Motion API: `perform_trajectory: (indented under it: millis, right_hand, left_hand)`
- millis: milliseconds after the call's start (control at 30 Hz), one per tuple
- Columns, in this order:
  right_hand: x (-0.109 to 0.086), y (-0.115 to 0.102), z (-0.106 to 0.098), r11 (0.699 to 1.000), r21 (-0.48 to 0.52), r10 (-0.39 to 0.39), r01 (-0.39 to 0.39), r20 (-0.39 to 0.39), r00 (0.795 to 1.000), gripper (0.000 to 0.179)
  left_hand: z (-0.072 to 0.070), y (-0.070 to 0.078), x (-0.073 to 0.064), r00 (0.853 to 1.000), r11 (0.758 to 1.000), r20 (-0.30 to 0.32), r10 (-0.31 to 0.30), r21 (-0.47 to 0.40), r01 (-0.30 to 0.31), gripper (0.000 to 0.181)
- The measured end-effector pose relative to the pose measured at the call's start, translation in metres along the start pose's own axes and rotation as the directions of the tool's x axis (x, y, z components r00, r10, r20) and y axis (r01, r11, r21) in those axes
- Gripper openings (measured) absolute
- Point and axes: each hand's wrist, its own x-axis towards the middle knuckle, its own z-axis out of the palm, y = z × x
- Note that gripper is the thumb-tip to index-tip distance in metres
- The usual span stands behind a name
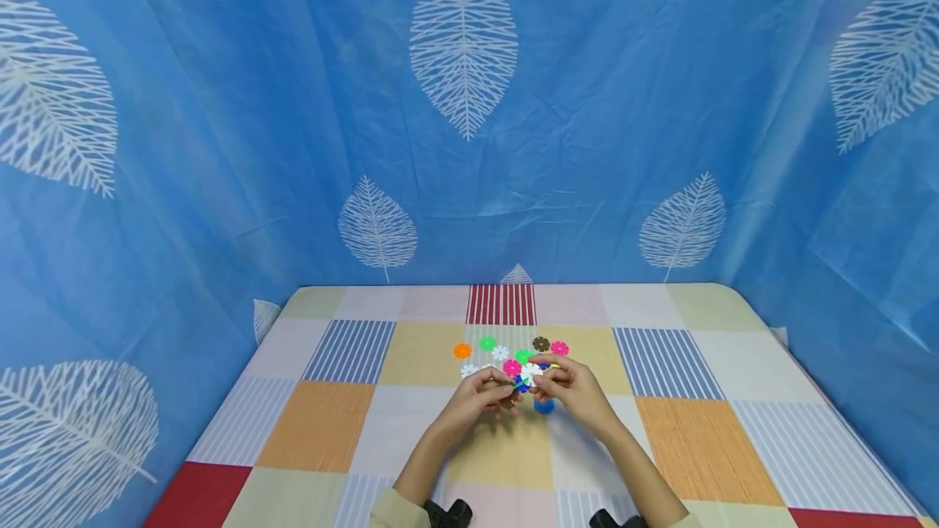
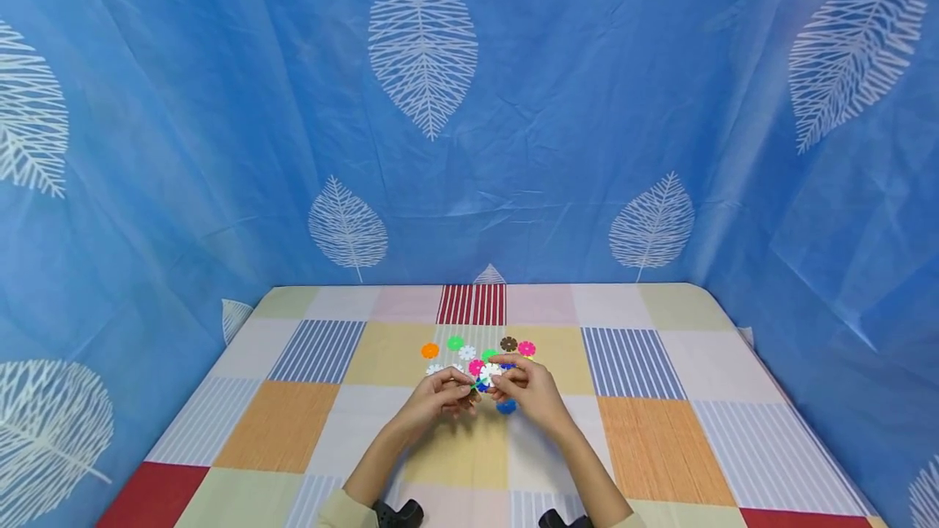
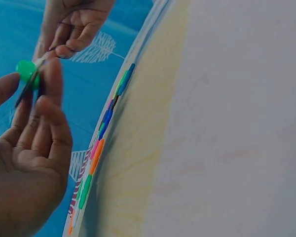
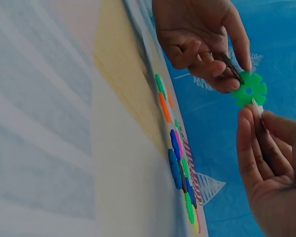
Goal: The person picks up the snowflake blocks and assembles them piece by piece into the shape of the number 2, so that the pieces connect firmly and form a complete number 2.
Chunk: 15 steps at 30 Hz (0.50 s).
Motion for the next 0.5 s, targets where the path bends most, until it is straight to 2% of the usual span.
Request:
perform_trajectory:
  millis: [133, 200, 367, 500]
  right_hand:
    - [-0.002, -0.008, 0.004, 0.997, -0.054, -0.055, 0.052, -0.047, 0.997, 0.022]
    - [-0.003, -0.008, 0.007, 0.994, -0.091, -0.068, 0.062, -0.058, 0.996, 0.02]
    - [0.001, 0.009, 0.01, 0.978, -0.193, -0.088, 0.074, -0.066, 0.994, 0.021]
    - [0.001, 0.017, 0.008, 0.95, -0.312, -0.058, 0.023, -0.105, 0.993, 0.018]
  left_hand:
    - [0.002, -0.005, 0.0, 0.999, 1.0, -0.042, -0.02, -0.004, 0.02, 0.021]
    - [0.003, -0.007, 0.0, 0.998, 1.0, -0.062, -0.012, 0.024, 0.013, 0.022]
    - [0.006, -0.004, 0.0, 0.997, 0.987, -0.054, 0.056, 0.155, -0.047, 0.022]
    - [0.007, 0.003, -0.003, 0.991, 0.977, -0.09, 0.1, 0.198, -0.08, 0.018]
